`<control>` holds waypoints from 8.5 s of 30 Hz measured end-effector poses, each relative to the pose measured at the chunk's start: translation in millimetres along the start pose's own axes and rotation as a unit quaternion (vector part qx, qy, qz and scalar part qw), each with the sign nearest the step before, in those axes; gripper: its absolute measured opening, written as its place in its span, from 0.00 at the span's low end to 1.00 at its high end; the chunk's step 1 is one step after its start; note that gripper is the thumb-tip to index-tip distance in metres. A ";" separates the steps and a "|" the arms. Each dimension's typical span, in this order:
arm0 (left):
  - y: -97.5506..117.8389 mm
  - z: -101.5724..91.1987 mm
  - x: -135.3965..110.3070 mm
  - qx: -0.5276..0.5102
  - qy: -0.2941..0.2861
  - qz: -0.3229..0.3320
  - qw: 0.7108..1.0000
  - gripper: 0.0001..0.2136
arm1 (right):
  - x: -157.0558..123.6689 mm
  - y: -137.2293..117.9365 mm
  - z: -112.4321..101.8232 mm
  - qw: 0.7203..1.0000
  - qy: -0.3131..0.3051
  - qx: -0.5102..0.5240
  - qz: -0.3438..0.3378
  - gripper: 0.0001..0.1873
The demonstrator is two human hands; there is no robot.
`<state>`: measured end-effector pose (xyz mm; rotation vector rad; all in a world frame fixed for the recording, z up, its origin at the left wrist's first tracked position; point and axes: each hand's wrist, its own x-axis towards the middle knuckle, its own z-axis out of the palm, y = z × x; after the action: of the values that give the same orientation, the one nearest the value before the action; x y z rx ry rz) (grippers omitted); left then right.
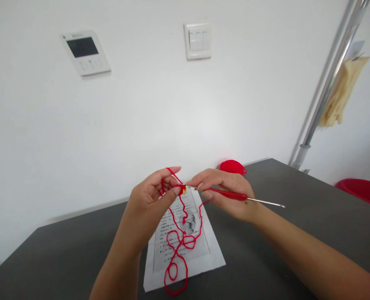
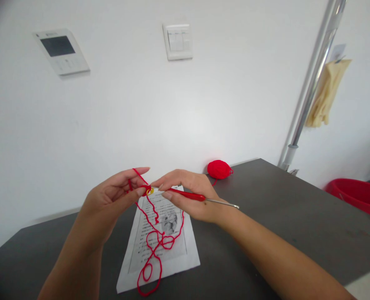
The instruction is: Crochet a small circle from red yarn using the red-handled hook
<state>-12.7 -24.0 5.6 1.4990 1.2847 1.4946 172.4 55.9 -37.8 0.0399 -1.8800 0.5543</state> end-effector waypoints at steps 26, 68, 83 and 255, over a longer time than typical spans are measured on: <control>-5.4 2.5 -2.0 0.125 0.013 0.027 0.992 0.16 | 4.6 -7.8 -18.4 0.991 -0.105 -0.076 -0.007 0.07; 1.3 10.9 -7.3 0.421 0.074 0.290 0.856 0.10 | -1.8 -2.6 2.5 0.990 -0.061 -0.119 -0.043 0.06; 5.1 15.2 -10.1 0.379 0.070 0.243 0.890 0.10 | -0.8 -1.7 8.3 0.998 0.006 -0.007 0.069 0.04; -19.2 -3.3 15.0 -0.230 -0.113 -0.052 0.965 0.15 | 6.4 -6.2 1.7 0.982 -0.046 -0.145 -0.114 0.09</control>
<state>-21.5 -4.8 -6.9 1.2317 0.7991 1.3880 170.3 51.2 -30.4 0.0883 -1.9962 0.1212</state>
